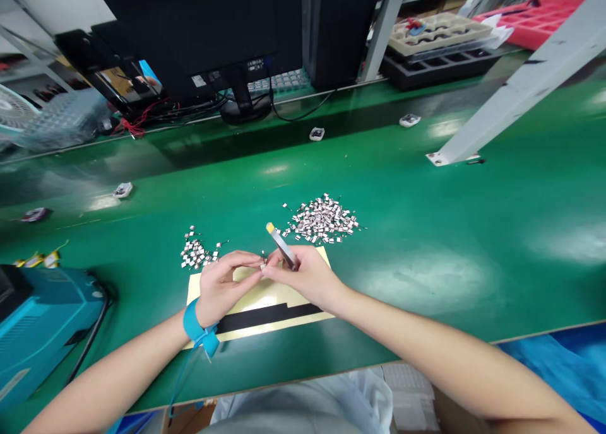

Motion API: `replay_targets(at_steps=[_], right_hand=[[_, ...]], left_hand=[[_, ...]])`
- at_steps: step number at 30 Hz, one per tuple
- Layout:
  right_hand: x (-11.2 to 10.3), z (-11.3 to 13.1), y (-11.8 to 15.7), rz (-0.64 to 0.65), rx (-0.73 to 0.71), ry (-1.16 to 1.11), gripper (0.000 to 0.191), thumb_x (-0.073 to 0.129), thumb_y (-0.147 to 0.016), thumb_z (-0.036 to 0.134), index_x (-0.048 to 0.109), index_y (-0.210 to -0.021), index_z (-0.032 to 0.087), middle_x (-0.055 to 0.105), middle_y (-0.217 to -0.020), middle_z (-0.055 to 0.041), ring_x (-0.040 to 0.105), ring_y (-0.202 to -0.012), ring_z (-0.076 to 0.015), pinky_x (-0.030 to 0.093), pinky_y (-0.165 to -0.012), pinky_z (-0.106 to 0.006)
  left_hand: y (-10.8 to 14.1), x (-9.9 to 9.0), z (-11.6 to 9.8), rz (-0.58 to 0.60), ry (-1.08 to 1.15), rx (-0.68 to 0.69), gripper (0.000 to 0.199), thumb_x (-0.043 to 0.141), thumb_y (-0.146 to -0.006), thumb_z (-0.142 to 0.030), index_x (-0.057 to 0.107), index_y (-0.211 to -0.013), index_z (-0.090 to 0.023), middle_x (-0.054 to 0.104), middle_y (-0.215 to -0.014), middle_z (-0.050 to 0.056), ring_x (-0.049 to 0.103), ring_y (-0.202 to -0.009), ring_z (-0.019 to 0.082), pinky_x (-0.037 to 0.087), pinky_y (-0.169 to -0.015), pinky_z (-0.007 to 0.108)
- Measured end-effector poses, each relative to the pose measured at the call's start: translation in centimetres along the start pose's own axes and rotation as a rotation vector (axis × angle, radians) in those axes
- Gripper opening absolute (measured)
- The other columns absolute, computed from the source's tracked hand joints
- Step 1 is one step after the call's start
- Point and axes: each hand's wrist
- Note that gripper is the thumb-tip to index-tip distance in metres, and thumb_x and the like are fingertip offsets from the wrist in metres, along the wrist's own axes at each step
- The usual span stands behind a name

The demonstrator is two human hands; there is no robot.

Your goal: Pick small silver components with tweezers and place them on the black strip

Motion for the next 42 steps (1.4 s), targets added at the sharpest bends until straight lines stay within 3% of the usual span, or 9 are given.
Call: replay_targets(at_steps=[8,14,18,21,26,29,33,38,42], right_hand=[[-0.8,-0.2,-0.5,0.000,0.087,-0.060,0.040,0.078,-0.063,0.038,0.047,-0.058,0.013,0.055,-0.068,-0.0022,0.052,-0.067,-0.0139,0.038,-0.063,-0.021],[-1.3,-0.3,-0.7,0.031,0.110,0.140,0.040,0.073,-0.063,0.047,0.056,-0.067,0.011,0.050,-0.061,-0.0013,0.048,-0.060,-0.0145,0.034,-0.054,-0.022],[-3.1,0.1,-1.2,-0.220,-0.019,0.383,0.033,0.067,-0.067,0.044,0.056,-0.068,0.012,0.044,-0.058,0.0001,0.039,-0.052,-0.0131,0.026,-0.048,-0.022],[-4.7,0.6,-1.6,-0.413,-0.150,0.574,0.026,0.063,-0.073,0.038,0.057,-0.077,0.013,0.040,-0.056,0.0024,0.033,-0.048,-0.0117,0.023,-0.046,-0.022],[-3.5,0.9,0.0,-0.072,-0.167,0.910,0.005,0.064,-0.076,0.011,0.060,-0.073,0.013,0.049,-0.062,0.0022,0.040,-0.047,-0.0104,0.025,-0.043,-0.020],[-1.6,0.7,2.0,0.186,-0.126,1.129,0.016,0.072,-0.071,0.001,0.062,-0.074,0.013,0.052,-0.069,0.0011,0.052,-0.059,-0.0146,0.034,-0.052,-0.021],[-0.2,0.4,3.9,0.364,-0.079,1.369,0.029,0.076,-0.067,0.000,0.063,-0.089,0.013,0.053,-0.081,-0.0028,0.056,-0.065,-0.0201,0.042,-0.054,-0.026],[0.4,-0.4,4.4,0.400,-0.064,1.582,0.026,0.062,-0.069,-0.008,0.061,-0.089,0.009,0.051,-0.082,-0.0070,0.054,-0.064,-0.0233,0.046,-0.051,-0.031],[0.9,-0.7,4.5,0.409,-0.028,1.587,0.021,0.059,-0.073,-0.007,0.061,-0.085,0.009,0.051,-0.080,-0.0073,0.054,-0.066,-0.0225,0.046,-0.053,-0.029]], left_hand=[[0.0,-0.1,0.0,0.041,0.014,-0.027,0.014,0.065,-0.075,-0.014,0.057,-0.087,-0.013,0.062,-0.081,0.003,0.061,-0.075,0.010,0.050,-0.069,0.016],[-0.1,-0.1,0.0,0.116,0.055,-0.088,0.023,0.062,-0.079,-0.020,0.052,-0.099,-0.014,0.062,-0.083,0.003,0.062,-0.075,0.010,0.050,-0.071,0.016],[-2.6,-3.0,0.5,0.416,-0.200,-0.047,0.030,0.063,-0.077,-0.015,0.053,-0.105,-0.016,0.060,-0.099,0.003,0.059,-0.089,0.013,0.048,-0.079,0.020],[-4.2,-6.3,1.5,0.526,-0.555,-0.169,0.025,0.062,-0.075,-0.010,0.058,-0.098,-0.018,0.061,-0.097,0.000,0.059,-0.085,0.016,0.048,-0.072,0.022],[-4.0,-8.1,3.6,0.576,-0.797,-0.247,0.016,0.061,-0.070,-0.007,0.061,-0.084,-0.015,0.063,-0.081,0.002,0.059,-0.064,0.017,0.044,-0.056,0.021],[-3.4,-7.3,4.0,0.560,-0.777,-0.285,0.020,0.052,-0.069,0.002,0.061,-0.078,-0.013,0.061,-0.072,0.002,0.053,-0.050,0.012,0.043,-0.055,0.021],[-3.7,-6.4,3.0,0.539,-0.720,-0.304,0.025,0.050,-0.069,0.002,0.063,-0.082,-0.015,0.060,-0.077,0.003,0.056,-0.063,0.015,0.046,-0.062,0.024],[-3.5,-4.6,1.3,0.375,0.018,-0.449,0.026,0.045,-0.079,-0.009,0.060,-0.099,-0.016,0.057,-0.086,0.005,0.058,-0.073,0.012,0.051,-0.066,0.019],[-2.4,-2.4,1.2,0.271,0.325,-0.517,0.016,0.049,-0.079,-0.011,0.065,-0.079,-0.012,0.057,-0.080,0.006,0.057,-0.070,0.011,0.050,-0.065,0.018]])
Point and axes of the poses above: each hand's wrist, its own y-axis away from the middle knuckle, its own x-axis out of the palm, z = x × y
